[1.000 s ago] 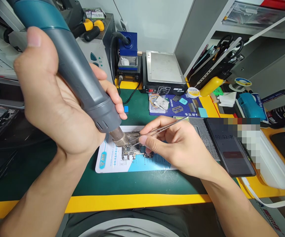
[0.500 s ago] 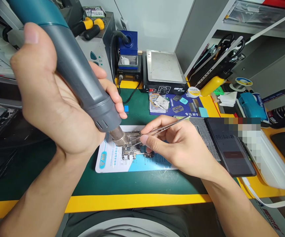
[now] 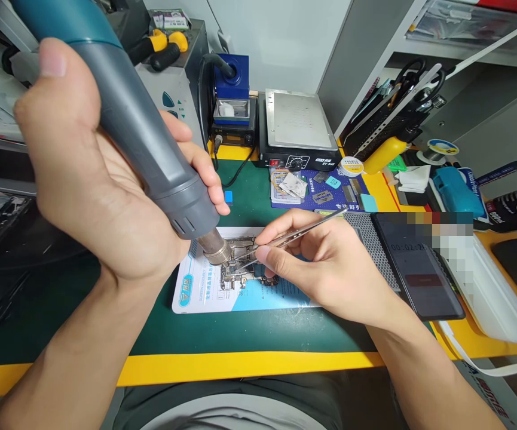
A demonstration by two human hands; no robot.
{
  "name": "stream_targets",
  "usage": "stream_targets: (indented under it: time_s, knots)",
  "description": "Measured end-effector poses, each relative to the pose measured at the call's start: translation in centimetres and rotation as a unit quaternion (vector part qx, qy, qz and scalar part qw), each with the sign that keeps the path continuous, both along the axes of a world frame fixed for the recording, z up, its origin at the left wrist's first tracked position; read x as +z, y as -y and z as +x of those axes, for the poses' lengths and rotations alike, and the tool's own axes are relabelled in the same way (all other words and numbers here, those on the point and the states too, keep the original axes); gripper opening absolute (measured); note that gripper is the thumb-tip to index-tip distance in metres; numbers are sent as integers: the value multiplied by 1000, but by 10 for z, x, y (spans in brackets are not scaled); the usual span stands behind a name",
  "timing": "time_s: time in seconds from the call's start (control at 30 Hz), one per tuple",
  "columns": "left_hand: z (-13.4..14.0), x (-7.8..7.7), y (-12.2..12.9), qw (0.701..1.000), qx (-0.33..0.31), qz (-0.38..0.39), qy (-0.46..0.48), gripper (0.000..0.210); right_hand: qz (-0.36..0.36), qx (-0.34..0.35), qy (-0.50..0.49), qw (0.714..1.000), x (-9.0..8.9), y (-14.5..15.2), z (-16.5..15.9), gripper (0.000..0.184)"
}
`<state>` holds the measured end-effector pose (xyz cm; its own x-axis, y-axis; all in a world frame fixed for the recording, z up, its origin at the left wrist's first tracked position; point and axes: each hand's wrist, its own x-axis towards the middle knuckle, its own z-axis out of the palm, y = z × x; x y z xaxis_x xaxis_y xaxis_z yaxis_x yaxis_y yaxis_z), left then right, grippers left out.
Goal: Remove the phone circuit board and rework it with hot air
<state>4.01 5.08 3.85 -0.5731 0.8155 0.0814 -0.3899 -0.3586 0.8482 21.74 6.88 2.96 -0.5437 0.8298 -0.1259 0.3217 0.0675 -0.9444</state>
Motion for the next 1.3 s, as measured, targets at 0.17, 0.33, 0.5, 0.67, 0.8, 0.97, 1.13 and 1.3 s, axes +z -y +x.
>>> stream_targets:
  time_s: [0.17, 0.33, 0.5, 0.67, 0.8, 0.97, 1.13, 1.3]
  knots:
    - [0, -1, -1, 1000, -9, 8, -2, 55, -5, 0, -6, 1000, 0, 0, 0, 17]
    - [-2, -2, 0, 1000, -8, 6, 0, 55, -1, -1, -4, 1000, 0, 0, 0, 19]
    - [-1, -3, 1, 1000, -16, 10, 4, 53, 4, 5, -2, 1000, 1, 1, 1, 17]
    - [-1, 0, 0, 1000, -6, -2, -8, 54, 18, 4, 7, 1000, 1, 0, 1, 14]
    - [0, 0, -1, 1000, 1, -1, 1, 56, 24, 11, 4, 1000, 0, 0, -1, 10]
    - [-3, -5, -3, 999, -7, 21, -25, 55, 22, 15, -13, 1000, -1, -1, -1, 11]
    - [-4, -5, -3, 999, 6, 16, -34, 58, -2, 7, -29, 1000, -4, -1, 1, 11]
    - [-2, 1, -3, 998, 37, 17, -36, 58, 3, -15, -49, 999, -6, 0, 2, 12]
